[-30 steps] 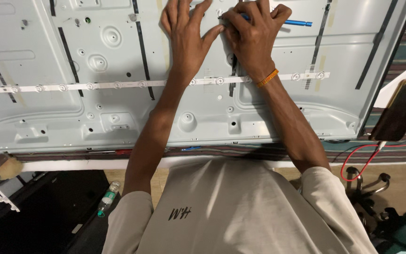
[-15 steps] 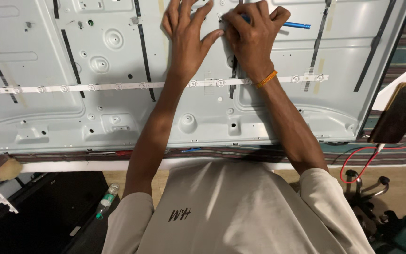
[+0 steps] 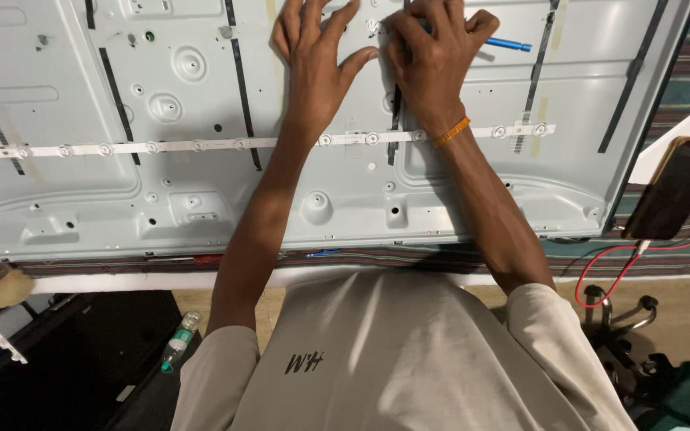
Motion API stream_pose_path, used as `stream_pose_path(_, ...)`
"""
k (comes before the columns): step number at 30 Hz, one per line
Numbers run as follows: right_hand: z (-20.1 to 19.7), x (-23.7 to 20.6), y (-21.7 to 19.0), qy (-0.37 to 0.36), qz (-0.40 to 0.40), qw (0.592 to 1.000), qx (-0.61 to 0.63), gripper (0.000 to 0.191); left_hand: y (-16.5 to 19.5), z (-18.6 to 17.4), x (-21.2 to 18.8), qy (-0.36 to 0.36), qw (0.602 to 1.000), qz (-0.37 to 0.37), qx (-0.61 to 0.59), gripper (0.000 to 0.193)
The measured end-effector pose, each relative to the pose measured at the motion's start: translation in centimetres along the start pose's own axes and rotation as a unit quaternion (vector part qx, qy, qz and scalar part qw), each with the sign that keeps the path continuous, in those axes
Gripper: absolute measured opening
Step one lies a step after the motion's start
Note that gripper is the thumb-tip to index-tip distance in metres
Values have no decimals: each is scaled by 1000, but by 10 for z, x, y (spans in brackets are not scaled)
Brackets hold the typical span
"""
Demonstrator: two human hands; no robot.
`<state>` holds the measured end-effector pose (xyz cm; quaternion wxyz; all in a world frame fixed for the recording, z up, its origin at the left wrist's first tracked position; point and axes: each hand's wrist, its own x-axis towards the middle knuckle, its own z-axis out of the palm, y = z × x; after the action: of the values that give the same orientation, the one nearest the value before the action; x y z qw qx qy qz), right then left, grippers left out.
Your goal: The person installs LED light strips onto the back panel of a disassembled appliance. They use a brush to clean the surface, apply adhesive tape, and press the strips into place along the metal frame.
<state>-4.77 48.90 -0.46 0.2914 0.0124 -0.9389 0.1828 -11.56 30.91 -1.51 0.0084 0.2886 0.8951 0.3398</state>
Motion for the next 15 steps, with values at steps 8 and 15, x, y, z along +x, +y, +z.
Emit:
stream_pose_path(8, -2, -2, -1, -14, 6, 1000, -11, 26, 0, 0, 0, 3, 1000, 11, 0, 59)
stream_pose_path(15, 1, -4, 1, -15, 3, 1000, -14, 24, 3, -3, 1, 1, 1000, 7, 1, 58)
